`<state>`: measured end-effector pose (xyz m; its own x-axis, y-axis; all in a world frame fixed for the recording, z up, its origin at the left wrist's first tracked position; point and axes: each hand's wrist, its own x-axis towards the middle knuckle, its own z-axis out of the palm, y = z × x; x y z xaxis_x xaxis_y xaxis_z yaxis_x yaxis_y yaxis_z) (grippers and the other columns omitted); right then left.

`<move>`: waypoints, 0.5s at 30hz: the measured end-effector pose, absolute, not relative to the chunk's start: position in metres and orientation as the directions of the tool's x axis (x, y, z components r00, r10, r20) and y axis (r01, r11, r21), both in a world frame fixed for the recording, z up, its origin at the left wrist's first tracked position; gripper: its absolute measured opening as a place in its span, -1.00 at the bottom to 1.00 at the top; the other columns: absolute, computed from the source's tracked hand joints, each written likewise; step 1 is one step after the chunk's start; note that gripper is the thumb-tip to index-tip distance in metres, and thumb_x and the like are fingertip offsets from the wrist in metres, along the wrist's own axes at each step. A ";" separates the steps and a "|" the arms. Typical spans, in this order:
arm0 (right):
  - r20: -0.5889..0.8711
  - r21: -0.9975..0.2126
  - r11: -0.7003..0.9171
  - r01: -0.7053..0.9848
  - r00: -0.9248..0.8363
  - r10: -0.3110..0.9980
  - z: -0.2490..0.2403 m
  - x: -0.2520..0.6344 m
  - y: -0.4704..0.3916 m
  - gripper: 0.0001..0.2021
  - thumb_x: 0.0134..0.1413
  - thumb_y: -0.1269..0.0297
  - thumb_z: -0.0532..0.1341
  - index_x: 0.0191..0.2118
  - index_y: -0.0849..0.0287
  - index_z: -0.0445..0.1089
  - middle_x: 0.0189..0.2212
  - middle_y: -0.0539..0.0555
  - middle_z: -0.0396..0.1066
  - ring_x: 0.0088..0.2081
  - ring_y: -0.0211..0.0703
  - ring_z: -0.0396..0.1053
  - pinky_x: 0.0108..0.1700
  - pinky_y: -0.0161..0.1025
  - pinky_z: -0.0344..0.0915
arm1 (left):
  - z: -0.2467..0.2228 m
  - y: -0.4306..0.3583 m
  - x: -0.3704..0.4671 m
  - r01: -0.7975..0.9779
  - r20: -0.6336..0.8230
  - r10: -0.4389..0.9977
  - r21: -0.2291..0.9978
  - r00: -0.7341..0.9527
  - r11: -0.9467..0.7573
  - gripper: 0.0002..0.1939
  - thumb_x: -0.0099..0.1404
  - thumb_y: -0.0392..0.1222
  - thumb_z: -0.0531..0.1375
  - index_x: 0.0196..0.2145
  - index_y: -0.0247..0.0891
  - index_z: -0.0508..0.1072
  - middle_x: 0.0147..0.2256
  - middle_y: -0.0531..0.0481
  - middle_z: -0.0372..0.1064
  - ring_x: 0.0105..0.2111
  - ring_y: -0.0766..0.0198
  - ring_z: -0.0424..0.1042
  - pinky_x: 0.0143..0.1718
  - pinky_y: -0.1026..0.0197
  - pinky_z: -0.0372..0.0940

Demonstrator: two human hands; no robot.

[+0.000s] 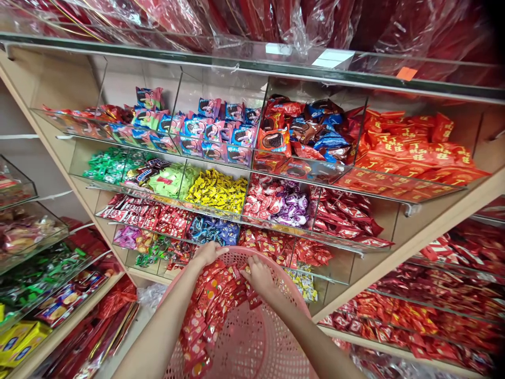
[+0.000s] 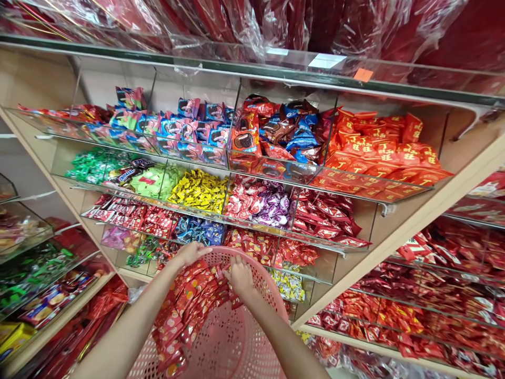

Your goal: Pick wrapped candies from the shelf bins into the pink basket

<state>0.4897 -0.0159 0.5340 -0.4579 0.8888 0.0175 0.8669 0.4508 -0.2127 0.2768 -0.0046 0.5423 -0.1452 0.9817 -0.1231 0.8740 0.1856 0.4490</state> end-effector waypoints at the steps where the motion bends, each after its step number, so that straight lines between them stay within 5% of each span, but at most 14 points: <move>1: 0.009 -0.221 0.451 0.865 -0.461 0.887 0.533 0.492 -0.017 -0.72 0.10 0.23 0.08 -0.07 0.21 0.25 -0.04 0.23 0.27 -0.05 0.02 0.28 -0.12 -0.16 0.19 | 0.542 -0.005 0.277 0.877 -0.122 0.982 0.445 -0.142 0.182 -0.42 0.05 0.39 -0.06 -0.55 -0.19 0.36 -0.55 0.04 0.33 -0.52 0.28 0.30 -0.50 0.33 0.01; 10: -0.100 -0.268 0.411 0.871 -0.450 0.888 0.523 0.499 -0.020 -0.73 0.10 0.39 0.05 -0.05 0.23 0.22 -0.08 0.22 0.30 -0.11 -0.05 0.34 -0.20 -0.24 0.21 | 0.548 -0.007 0.279 0.883 -0.135 0.982 0.435 -0.131 0.178 -0.45 0.08 0.35 -0.05 -0.56 -0.21 0.34 -0.56 0.05 0.32 -0.53 0.30 0.28 -0.51 0.34 0.00; 15: -0.039 -0.288 0.413 0.864 -0.441 0.897 0.524 0.497 -0.016 -0.80 0.13 0.33 0.04 -0.13 0.20 0.26 -0.17 0.19 0.36 -0.19 -0.11 0.36 -0.28 -0.30 0.17 | 0.548 -0.007 0.279 0.885 -0.141 0.981 0.429 -0.134 0.183 -0.43 0.07 0.37 -0.07 -0.56 -0.21 0.34 -0.56 0.04 0.30 -0.54 0.29 0.28 -0.51 0.33 0.01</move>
